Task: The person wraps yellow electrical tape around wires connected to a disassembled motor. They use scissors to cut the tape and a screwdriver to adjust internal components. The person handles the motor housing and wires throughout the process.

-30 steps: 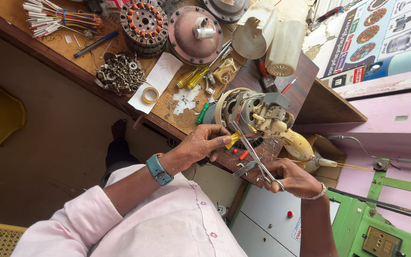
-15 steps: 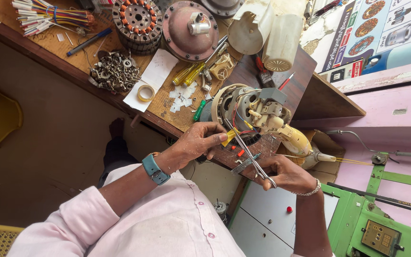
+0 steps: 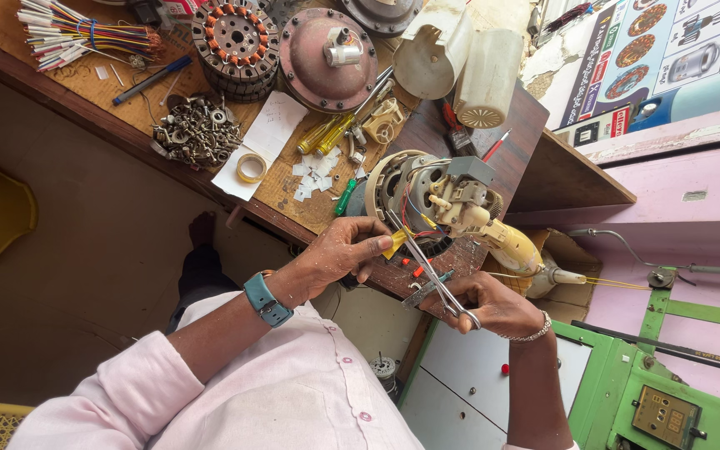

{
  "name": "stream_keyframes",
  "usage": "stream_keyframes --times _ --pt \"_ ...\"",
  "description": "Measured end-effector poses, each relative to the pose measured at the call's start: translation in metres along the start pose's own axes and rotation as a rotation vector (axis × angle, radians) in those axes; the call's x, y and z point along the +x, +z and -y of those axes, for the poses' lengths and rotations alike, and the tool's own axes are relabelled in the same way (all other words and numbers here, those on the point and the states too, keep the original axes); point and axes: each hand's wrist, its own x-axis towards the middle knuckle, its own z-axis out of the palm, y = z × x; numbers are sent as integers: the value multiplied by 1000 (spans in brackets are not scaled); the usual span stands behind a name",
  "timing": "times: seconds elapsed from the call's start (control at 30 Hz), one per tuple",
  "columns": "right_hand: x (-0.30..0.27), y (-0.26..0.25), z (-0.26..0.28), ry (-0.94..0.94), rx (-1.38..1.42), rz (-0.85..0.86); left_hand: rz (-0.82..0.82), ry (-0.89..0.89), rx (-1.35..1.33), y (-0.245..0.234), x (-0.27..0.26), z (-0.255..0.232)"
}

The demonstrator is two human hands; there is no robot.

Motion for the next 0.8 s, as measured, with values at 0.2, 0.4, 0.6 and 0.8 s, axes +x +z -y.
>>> stream_keyframes --times 0.2,0.4,0.6,0.8 --pt "1 -2 -6 32 -64 -54 5 10 -25 -1 1 3" --pt "1 -3 -7 46 -105 -70 4 -12 -32 -2 2 5" --pt "1 0 0 13 -64 -56 37 25 -27 -4 -2 2" --pt "13 39 -1 -28 -219 -140 -33 54 34 -45 -35 -6"
